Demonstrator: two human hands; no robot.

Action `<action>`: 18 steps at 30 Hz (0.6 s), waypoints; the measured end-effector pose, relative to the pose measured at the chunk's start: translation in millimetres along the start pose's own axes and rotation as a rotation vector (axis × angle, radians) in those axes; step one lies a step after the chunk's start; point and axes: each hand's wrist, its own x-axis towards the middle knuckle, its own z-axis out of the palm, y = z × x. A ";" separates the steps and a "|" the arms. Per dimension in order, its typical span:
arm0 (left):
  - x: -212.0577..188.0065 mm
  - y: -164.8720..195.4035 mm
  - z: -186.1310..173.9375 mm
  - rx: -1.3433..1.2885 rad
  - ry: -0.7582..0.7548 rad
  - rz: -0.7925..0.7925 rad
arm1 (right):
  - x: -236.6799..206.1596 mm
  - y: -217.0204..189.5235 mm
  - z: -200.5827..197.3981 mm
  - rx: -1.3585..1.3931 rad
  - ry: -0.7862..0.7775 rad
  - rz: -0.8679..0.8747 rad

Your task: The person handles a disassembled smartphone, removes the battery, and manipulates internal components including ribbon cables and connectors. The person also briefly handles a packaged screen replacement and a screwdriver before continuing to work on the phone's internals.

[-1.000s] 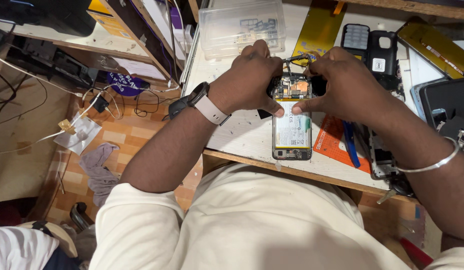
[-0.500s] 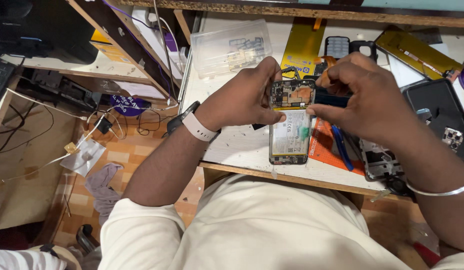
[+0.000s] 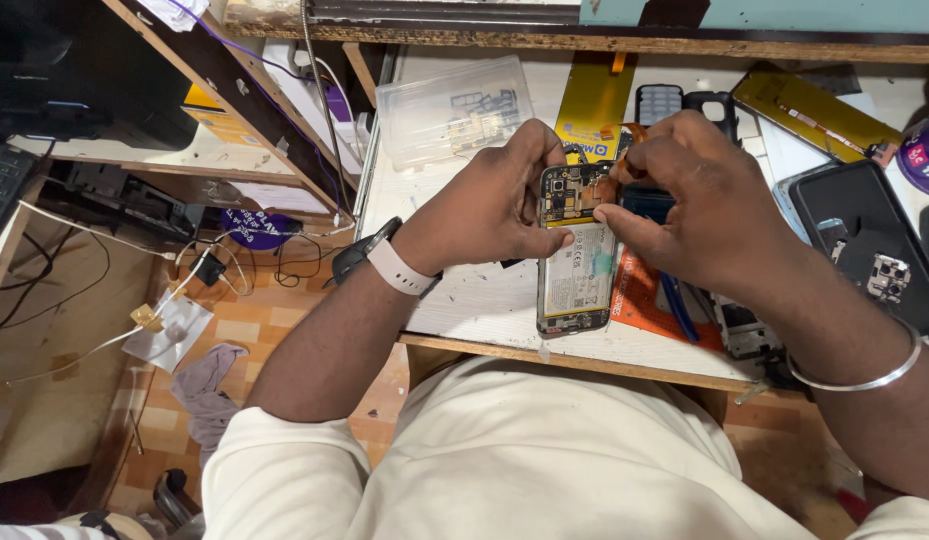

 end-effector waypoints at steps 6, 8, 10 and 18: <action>-1.6 -1.0 0.7 -0.013 -0.001 0.038 | 2.2 -1.1 -2.0 -0.013 0.007 -0.012; -1.6 -1.3 1.3 -0.021 -0.002 0.038 | 2.1 -1.6 -3.2 -0.039 0.006 -0.017; -1.2 -1.4 1.9 -0.025 -0.004 0.032 | 1.8 -2.1 -4.4 -0.074 -0.022 -0.007; -1.6 -3.3 3.4 -0.022 -0.004 0.037 | 3.5 0.5 -8.9 -0.178 -0.030 -0.129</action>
